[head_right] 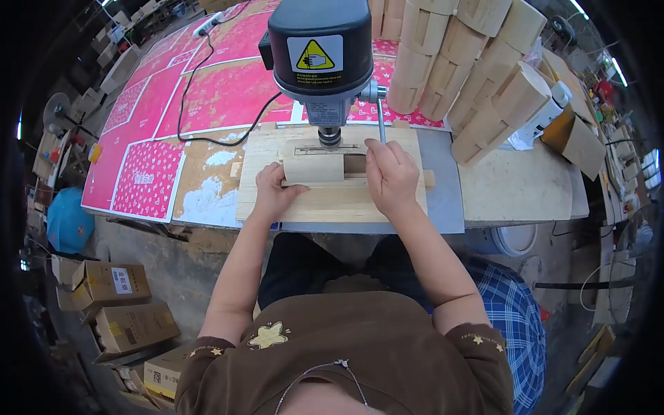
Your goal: Using a drill press to create holes or slots in cylindrical wood blocks and measuring them with a caliper.
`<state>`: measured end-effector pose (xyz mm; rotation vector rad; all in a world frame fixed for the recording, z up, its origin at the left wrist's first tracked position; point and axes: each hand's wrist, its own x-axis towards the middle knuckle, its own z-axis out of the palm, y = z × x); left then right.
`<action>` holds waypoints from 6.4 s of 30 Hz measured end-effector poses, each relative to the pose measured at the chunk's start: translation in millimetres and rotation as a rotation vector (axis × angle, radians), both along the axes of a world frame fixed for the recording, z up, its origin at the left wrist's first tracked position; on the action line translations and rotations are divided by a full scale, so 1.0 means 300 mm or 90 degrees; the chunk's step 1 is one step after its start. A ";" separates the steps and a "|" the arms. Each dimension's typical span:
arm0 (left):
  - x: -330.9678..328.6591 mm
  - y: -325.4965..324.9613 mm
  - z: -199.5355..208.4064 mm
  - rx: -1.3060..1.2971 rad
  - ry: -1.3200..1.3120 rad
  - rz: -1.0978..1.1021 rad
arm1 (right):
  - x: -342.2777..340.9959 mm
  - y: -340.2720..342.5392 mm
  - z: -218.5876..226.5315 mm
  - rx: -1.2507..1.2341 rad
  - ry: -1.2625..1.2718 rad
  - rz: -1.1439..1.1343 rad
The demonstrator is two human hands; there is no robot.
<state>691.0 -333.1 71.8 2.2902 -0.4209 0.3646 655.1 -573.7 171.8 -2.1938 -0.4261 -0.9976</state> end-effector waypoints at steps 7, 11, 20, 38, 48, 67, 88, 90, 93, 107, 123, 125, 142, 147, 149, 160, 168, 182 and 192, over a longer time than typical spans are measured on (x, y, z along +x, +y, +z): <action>-0.019 -0.015 0.029 0.013 0.005 0.010 | 0.016 -0.044 0.312 -0.023 -0.047 -0.028; -0.018 -0.086 0.026 0.055 -0.028 0.006 | 0.278 -0.074 0.493 -0.040 0.030 -0.117; -0.019 -0.129 0.015 0.055 -0.027 0.006 | 0.182 -0.075 0.478 -0.041 0.030 -0.052; -0.022 -0.136 0.010 0.056 -0.030 0.020 | 0.023 -0.012 0.008 0.013 -0.154 0.053; -0.014 -0.137 0.047 0.008 0.111 0.004 | 0.359 -0.048 0.480 0.125 0.018 -0.005; -0.172 0.197 0.171 -0.366 0.179 0.085 | 0.026 -0.202 -0.051 -0.293 0.291 0.037; -0.254 -0.111 0.158 -0.460 0.380 0.138 | -0.118 -0.129 -0.048 -0.335 0.239 0.063; -0.264 -0.113 0.135 -0.513 0.302 0.119 | -0.110 -0.142 -0.058 -0.305 0.249 0.040; -0.261 -0.100 0.103 -0.317 0.174 0.036 | -0.070 -0.163 -0.077 -0.295 0.231 0.001; -0.041 -0.031 0.063 0.016 0.089 0.076 | 0.107 -0.062 -0.128 -0.181 0.231 0.012; -0.020 -0.003 0.021 0.021 -0.010 0.007 | 0.337 -0.068 0.518 0.059 0.092 -0.009; -0.021 -0.003 0.023 0.023 -0.009 0.003 | 0.284 -0.060 0.522 -0.012 0.064 -0.054; -0.025 -0.005 0.020 0.024 0.013 0.012 | -0.002 -0.003 0.002 -0.014 -0.029 -0.011; -0.023 -0.001 0.021 0.031 0.025 0.006 | 0.001 -0.015 0.004 -0.030 -0.064 0.000; -0.024 0.002 0.023 0.036 0.013 0.010 | -0.008 -0.018 0.087 -0.041 -0.108 0.016; -0.035 -0.144 0.013 0.072 -0.032 0.026 | 0.368 -0.067 0.509 -0.062 0.030 -0.122; -0.038 -0.143 0.017 0.040 -0.039 0.025 | 0.024 -0.053 0.383 -0.005 0.054 0.009; -0.041 -0.145 0.014 0.083 -0.021 0.038 | 0.018 -0.005 0.016 0.038 -0.171 0.053; -0.031 -0.149 0.051 0.010 0.046 0.032 | 0.353 -0.050 0.488 -0.015 0.050 -0.171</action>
